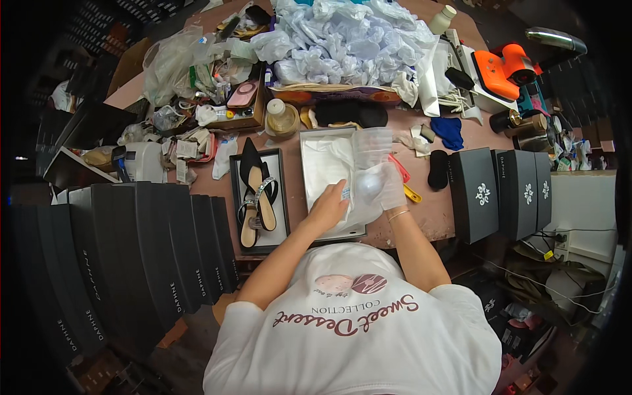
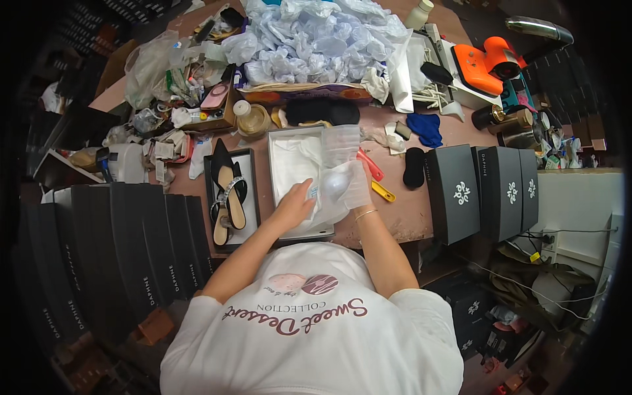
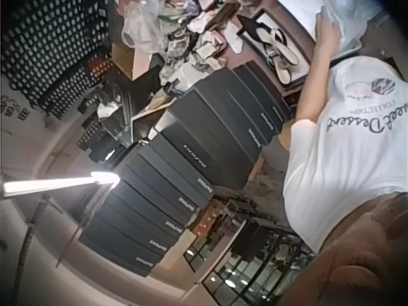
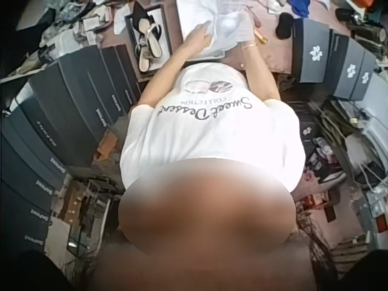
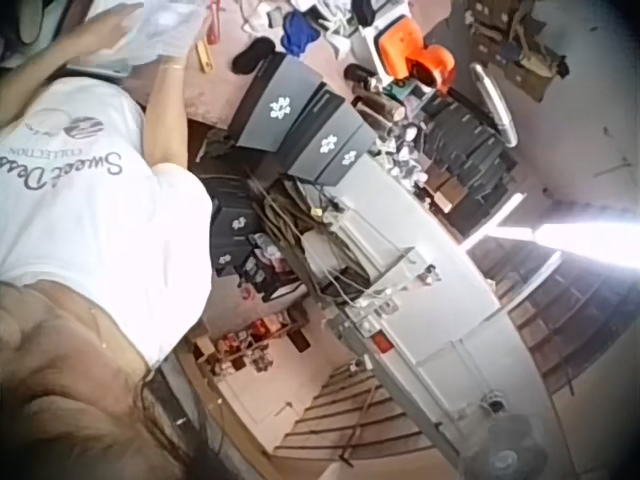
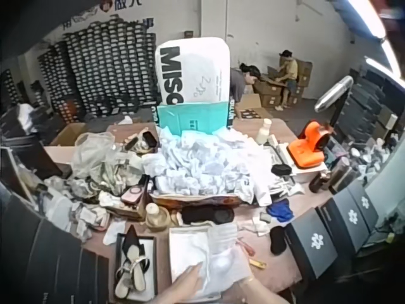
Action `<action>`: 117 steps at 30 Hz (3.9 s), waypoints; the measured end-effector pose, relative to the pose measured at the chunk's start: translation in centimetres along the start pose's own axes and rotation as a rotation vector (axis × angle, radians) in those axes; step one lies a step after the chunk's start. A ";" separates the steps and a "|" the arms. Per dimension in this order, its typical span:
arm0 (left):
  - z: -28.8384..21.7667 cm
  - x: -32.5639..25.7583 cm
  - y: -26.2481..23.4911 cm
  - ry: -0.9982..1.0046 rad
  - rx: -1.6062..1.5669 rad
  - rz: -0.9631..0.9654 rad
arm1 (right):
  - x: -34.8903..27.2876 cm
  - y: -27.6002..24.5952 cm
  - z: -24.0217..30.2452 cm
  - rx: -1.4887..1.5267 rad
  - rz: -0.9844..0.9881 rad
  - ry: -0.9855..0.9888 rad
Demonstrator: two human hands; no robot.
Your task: The person is cleaning and packing black high-heeled shoes into boxes at a workstation.
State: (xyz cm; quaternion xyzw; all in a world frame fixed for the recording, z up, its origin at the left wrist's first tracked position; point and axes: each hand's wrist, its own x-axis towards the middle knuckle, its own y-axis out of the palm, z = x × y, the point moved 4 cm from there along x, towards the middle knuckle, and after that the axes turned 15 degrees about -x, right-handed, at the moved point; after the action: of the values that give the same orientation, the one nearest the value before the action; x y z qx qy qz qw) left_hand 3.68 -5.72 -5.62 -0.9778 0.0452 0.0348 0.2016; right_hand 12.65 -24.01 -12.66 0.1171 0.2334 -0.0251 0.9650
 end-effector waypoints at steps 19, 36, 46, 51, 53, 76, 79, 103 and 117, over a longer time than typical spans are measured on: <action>-3.8 -2.8 -8.0 0.111 0.165 -0.461 | 0.5 12.2 0.0 -2.056 0.549 -0.730; 4.7 -9.6 -18.8 -0.499 -0.747 -0.483 | 0.1 14.3 4.1 -1.517 0.676 -0.427; 7.6 -4.1 -9.6 -0.436 -0.248 -0.661 | -0.9 12.1 11.3 -1.315 0.257 -0.733; 8.4 -2.0 -7.1 -0.495 -0.043 -0.553 | -3.1 9.4 12.8 -0.778 0.294 -0.165; 6.3 -1.0 -7.8 -0.540 0.104 -0.516 | -4.4 8.7 11.7 -0.645 0.376 -0.146; -3.3 -14.5 -5.8 -0.455 -1.398 -0.396 | -19.5 11.8 16.0 -1.001 0.463 -1.175; -4.2 -14.7 -6.2 -0.315 -0.700 -0.100 | -20.3 13.6 14.4 -1.066 0.604 -1.437; -3.3 -12.1 -6.4 -0.519 -1.217 -0.138 | -6.7 -1.2 4.9 -0.855 0.232 -0.052; -3.6 -10.1 -6.5 -0.524 -1.356 -0.071 | -4.6 -5.2 6.9 -1.216 -0.046 -0.242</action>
State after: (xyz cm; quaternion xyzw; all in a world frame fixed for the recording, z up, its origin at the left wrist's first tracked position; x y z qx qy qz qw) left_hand -5.52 -0.48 1.04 -0.8481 -0.0679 0.2816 -0.4436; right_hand 11.08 -30.72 -5.73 -0.4625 0.0974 0.0784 0.8778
